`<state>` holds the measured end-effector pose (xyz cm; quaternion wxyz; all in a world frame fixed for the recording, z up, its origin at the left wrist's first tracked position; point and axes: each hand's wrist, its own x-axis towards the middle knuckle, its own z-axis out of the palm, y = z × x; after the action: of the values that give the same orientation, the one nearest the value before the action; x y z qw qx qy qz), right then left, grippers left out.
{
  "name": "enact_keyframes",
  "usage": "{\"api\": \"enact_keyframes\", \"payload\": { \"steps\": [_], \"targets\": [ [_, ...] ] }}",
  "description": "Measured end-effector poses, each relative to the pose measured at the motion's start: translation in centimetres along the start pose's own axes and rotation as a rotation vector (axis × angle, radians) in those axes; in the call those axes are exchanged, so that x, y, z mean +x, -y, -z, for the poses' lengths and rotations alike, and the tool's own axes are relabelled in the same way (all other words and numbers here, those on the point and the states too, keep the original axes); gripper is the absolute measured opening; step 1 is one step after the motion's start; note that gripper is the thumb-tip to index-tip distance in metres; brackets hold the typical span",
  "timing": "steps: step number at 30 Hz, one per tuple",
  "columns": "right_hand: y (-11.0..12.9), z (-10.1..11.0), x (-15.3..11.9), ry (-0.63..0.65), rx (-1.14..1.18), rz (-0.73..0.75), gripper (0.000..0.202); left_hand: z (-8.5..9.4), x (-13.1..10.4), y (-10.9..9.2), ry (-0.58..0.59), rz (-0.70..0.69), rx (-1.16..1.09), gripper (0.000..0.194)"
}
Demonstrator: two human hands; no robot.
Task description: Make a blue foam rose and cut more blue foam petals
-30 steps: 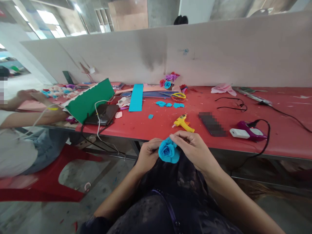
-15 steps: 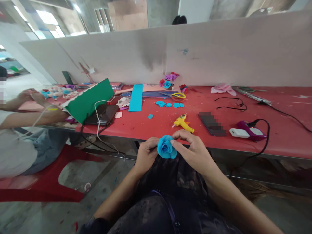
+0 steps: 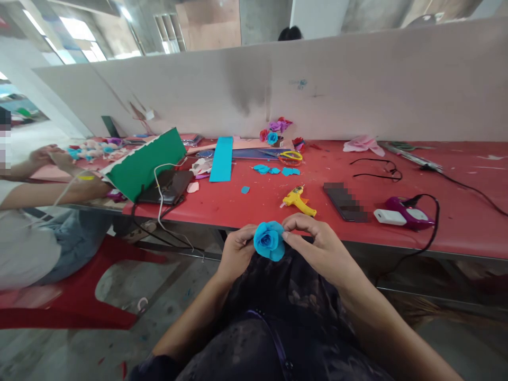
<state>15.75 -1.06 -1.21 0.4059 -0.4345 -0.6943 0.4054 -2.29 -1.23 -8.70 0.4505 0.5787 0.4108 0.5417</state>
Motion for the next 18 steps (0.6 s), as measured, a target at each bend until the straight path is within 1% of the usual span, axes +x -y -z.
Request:
{"api": "enact_keyframes", "payload": {
  "steps": [3, 6, 11, 15, 18],
  "targets": [
    [0.0, 0.1, -0.2, 0.052, 0.053, -0.011, 0.012, -0.1, 0.0, 0.5, -0.025, 0.018, -0.046, 0.021],
    [0.0, 0.2, -0.2, 0.091, 0.099, -0.035, 0.013, -0.2, 0.0, 0.7, -0.009, 0.038, -0.064, 0.023],
    [-0.1, 0.2, 0.3, -0.02, 0.049, -0.011, 0.015, -0.1, -0.1, 0.2, 0.031, 0.016, -0.017, 0.02],
    [0.1, -0.2, 1.1, -0.017, 0.011, 0.02, 0.015, -0.1, 0.0, -0.3, 0.044, -0.004, 0.032, 0.021],
    [0.0, -0.3, 1.2, -0.018, 0.005, -0.002, 0.015, -0.1, 0.0, -0.3, 0.044, 0.011, 0.021, 0.022]
  ]
}}
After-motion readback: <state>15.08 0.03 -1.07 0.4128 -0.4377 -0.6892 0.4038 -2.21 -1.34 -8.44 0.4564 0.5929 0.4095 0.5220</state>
